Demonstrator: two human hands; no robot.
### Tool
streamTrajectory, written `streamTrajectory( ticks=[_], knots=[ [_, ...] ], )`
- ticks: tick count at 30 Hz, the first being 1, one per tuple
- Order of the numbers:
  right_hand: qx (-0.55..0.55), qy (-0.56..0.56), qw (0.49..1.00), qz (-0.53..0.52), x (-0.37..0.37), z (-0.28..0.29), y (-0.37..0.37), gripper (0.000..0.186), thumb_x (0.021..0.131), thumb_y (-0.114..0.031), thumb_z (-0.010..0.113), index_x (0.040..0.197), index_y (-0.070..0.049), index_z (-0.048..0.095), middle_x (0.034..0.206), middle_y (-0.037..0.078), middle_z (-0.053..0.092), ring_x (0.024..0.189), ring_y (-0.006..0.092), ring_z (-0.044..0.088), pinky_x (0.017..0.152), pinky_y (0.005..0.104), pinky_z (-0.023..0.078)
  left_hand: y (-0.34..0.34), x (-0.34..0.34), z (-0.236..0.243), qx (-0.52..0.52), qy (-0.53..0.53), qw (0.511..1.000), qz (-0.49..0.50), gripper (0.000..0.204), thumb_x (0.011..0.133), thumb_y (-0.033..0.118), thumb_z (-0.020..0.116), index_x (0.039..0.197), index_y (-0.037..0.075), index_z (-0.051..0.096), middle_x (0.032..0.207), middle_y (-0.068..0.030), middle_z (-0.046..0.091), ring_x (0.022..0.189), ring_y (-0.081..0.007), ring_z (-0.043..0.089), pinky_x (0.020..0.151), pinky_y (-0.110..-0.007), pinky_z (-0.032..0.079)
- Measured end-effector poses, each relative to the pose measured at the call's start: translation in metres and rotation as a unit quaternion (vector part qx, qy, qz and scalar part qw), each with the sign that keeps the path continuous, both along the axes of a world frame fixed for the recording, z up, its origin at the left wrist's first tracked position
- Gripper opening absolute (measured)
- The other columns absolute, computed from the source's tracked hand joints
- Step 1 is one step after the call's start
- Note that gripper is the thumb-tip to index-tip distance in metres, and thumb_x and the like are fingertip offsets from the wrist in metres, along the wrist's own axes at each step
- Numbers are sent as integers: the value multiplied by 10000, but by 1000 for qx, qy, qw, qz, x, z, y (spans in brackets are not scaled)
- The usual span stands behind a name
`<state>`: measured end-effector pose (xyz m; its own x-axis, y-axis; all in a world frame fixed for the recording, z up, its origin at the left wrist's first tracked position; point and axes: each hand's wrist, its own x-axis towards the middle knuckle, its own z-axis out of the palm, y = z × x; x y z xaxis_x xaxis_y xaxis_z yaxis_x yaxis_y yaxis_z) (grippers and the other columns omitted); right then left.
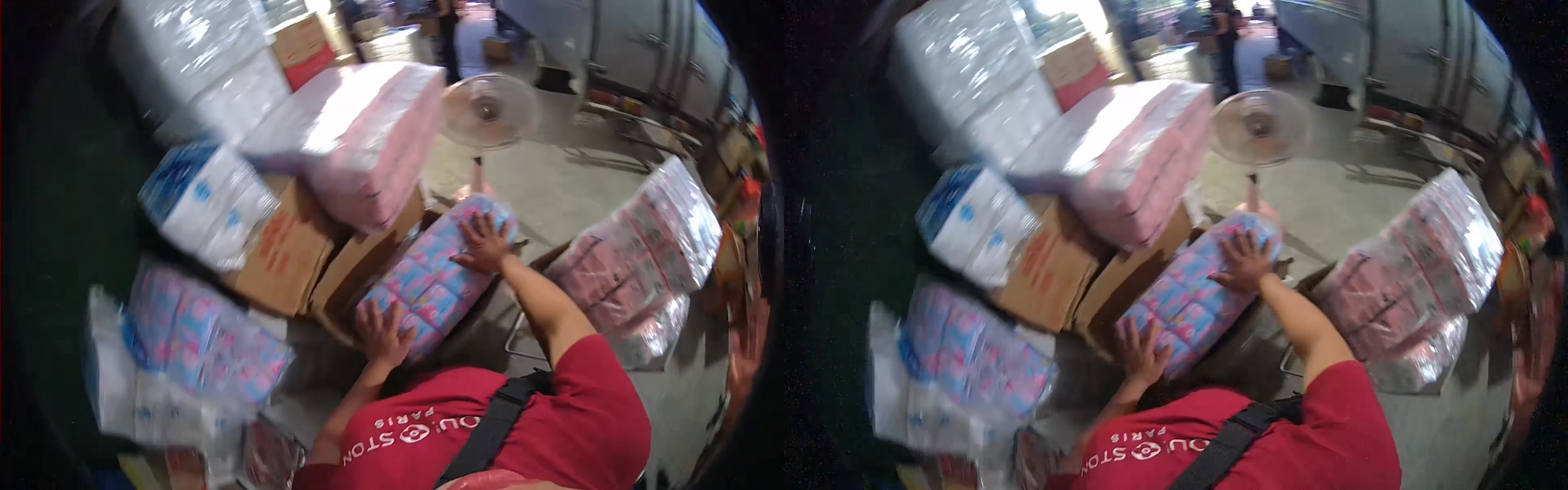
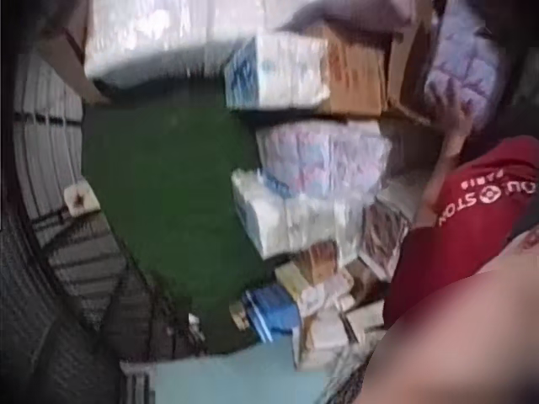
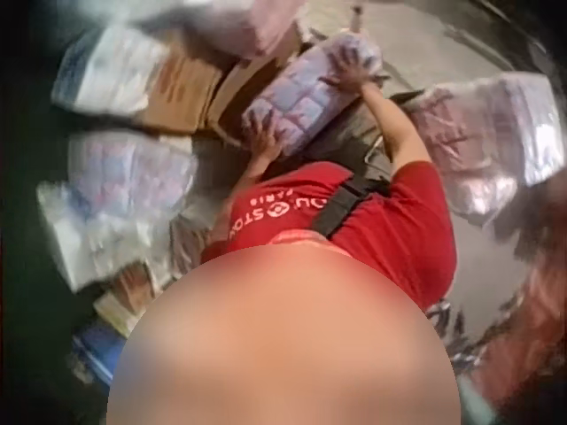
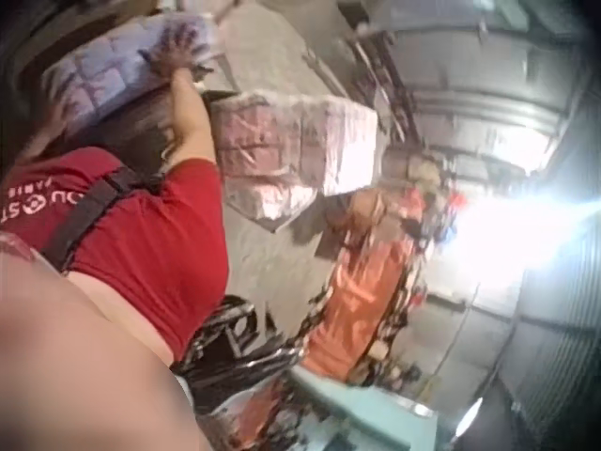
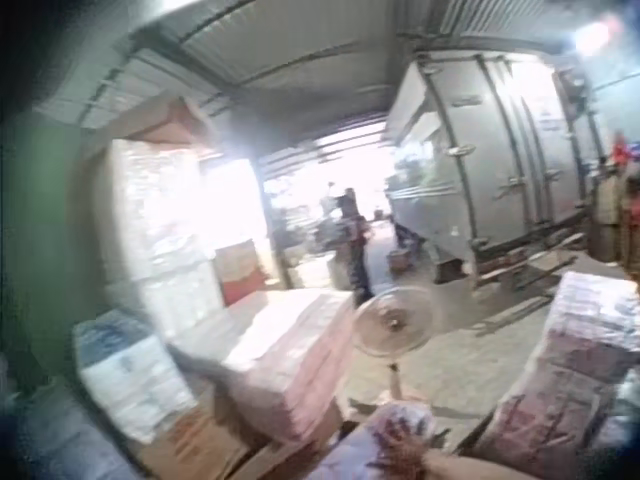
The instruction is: Organizes and stacks various packages of napkins and tissues in a storage or fulfillment area.
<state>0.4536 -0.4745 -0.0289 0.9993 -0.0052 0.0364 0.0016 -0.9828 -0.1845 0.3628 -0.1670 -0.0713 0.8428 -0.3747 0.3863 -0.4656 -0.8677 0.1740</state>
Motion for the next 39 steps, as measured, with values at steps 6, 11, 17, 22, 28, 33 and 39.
streamTrajectory(
  ticks=[6, 11, 17, 22, 28, 33, 39],
  knots=[
    [-95, -4, 993, 64, -14, 10, 39, 800, 735, -585, 559, 1380, -176, 322, 1478, 188, 88, 1359, 408, 8, 1010, 654, -24, 23, -10, 24, -208, 45, 977, 18, 661, 816, 409, 603, 1351, 108, 357, 1408, -306, 154, 1305, -463, 165, 1037, -522, 209],
    [-2, -63, 948, 313, -51, 0, 115, 721, 768, -514, 568, 1368, -186, 341, 1454, 193, 176, 1340, 428, 101, 997, 672, 32, 67, -24, 80, -239, 16, 969, 68, 447, 771, 223, 678, 1160, 46, 546, 1354, -283, 305, 1172, -393, 413, 971, -431, 355],
    [-5, -54, 934, 353, -52, -9, 130, 684, 804, -512, 516, 1383, -208, 314, 1439, 173, 237, 1333, 415, 155, 1002, 665, 69, 119, -49, 167, -212, -246, 931, 165, 330, 759, 206, 675, 1053, 70, 615, 1348, -230, 327, 1244, -405, 327, 1006, -448, 309],
    [-13, -36, 937, 346, -53, -4, 131, 673, 811, -507, 504, 1379, -193, 323, 1440, 180, 233, 1335, 418, 149, 1010, 656, 61, 191, -63, 221, -47, -315, 900, 298, 428, 735, 299, 685, 1120, 138, 591, 1364, -172, 345, 1294, -401, 240, 1037, -553, 180],
    [-4, -4, 945, 327, -57, 7, 133, 652, 821, -509, 485, 1371, -191, 340, 1449, 162, 226, 1343, 397, 142, 1012, 658, 49, 242, -55, 230, 137, -156, 884, 420, 626, 701, 350, 701, 1269, 237, 465, 1358, -120, 361, 1295, -387, 238, 996, -651, 146],
    [-8, -18, 941, 339, -56, 2, 133, 642, 831, -490, 475, 1374, -181, 329, 1442, 189, 228, 1332, 432, 150, 1003, 662, 82, 265, -41, 228, 113, -287, 873, 377, 462, 778, 311, 623, 1219, 211, 530, 1253, -111, 504, 1119, -306, 492, 945, -471, 365],
    [-29, 58, 944, 323, -53, 19, 137, 691, 822, -532, 481, 1378, -157, 315, 1442, 214, 206, 1336, 432, 126, 1019, 640, 71, 217, -49, 259, -36, -313, 879, 358, 320, 785, 307, 620, 1071, 164, 625, 1123, -98, 598, 952, -285, 592, 804, -391, 469]
  ],
)
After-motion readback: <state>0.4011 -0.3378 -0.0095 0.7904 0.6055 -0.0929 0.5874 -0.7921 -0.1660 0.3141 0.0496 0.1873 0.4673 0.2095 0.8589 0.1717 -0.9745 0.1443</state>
